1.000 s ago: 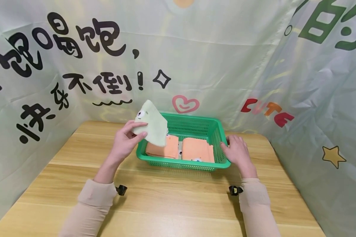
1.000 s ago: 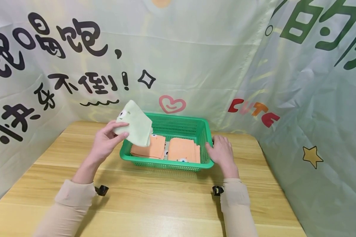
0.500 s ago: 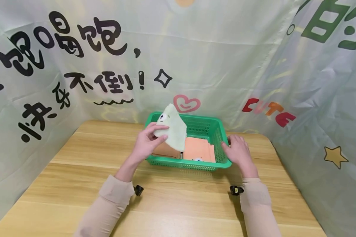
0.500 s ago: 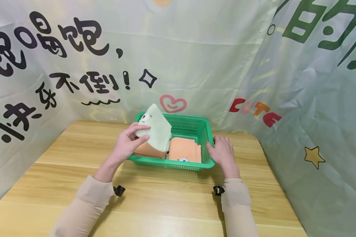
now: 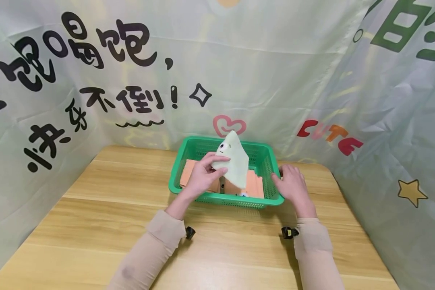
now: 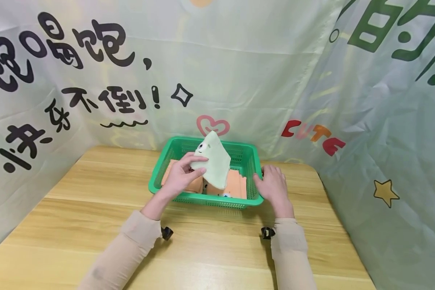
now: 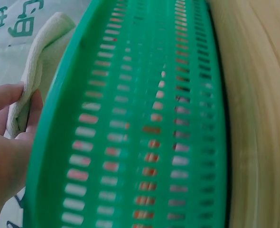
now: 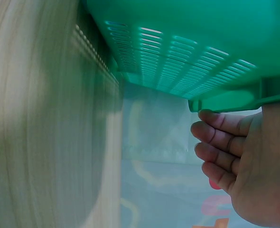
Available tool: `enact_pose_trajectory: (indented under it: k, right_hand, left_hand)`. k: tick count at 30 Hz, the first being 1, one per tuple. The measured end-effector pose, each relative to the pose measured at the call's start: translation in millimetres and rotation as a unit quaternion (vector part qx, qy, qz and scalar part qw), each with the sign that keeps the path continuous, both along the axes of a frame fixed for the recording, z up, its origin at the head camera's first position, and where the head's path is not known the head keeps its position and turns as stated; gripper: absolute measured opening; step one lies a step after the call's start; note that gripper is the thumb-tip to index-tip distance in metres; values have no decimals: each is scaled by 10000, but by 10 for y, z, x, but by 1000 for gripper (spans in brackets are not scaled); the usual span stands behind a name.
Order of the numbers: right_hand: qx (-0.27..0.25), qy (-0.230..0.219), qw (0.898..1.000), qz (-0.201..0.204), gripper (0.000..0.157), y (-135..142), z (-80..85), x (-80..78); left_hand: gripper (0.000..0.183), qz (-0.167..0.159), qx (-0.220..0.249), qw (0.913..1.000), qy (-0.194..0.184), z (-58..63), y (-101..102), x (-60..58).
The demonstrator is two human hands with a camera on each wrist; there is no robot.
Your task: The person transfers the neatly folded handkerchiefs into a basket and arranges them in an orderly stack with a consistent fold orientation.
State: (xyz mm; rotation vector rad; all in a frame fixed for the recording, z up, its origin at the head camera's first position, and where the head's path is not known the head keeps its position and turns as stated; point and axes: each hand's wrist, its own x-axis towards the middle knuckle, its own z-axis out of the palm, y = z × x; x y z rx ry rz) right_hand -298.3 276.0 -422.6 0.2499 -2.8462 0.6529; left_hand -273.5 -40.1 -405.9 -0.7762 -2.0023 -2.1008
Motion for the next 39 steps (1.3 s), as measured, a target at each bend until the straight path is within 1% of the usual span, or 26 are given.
enact_pose_trajectory:
  k: [4, 9, 13, 17, 21, 22, 25, 28, 30, 34, 36, 39]
  right_hand:
    - [4, 6, 10000, -8, 38, 2, 5, 2]
    - [19, 33, 10000, -21, 37, 4, 7, 2]
    - [26, 40, 10000, -29, 37, 2, 14, 3]
    - [33, 25, 10000, -41, 39, 7, 15, -3]
    - [42, -7, 10000, -38, 40, 10, 10, -6]
    - [36, -9, 10000, -40, 40, 10, 10, -8]
    - [23, 2, 10000, -35, 39, 6, 10, -10]
    - [2, 0, 10000, -35, 38, -2, 11, -12]
    - [10, 1, 10000, -35, 39, -4, 12, -15]
    - [48, -5, 10000, -16, 39, 2, 8, -11]
    - [62, -1, 10000, -10, 40, 5, 8, -8]
    - [52, -3, 10000, 7, 40, 7, 10, -1]
  left_hand:
    - [30, -120, -141, 9998, -94, -33, 143, -60]
    - [32, -235, -573, 9978, -229, -59, 307, -111]
    - [33, -251, -994, 9945, -216, -46, 420, -155]
    - [35, -312, -1251, 9914, -236, -42, 519, -201]
    - [38, -341, -1545, 9865, -433, -59, 572, -220]
    - [39, -346, -1646, 9844, -526, -63, 576, -220]
    - [41, -504, -1867, 9770, -895, -68, 571, -221]
    - [42, -719, -2144, 9669, -1182, -70, 539, -229]
    - [42, -789, -2447, 9590, -1191, -68, 505, -241]
    - [38, -832, -3062, 9426, -1042, -60, 410, -256]
    - [37, -885, -3230, 9368, -1013, -56, 360, -257]
    - [36, -986, -3373, 9306, -1023, -61, 294, -259]
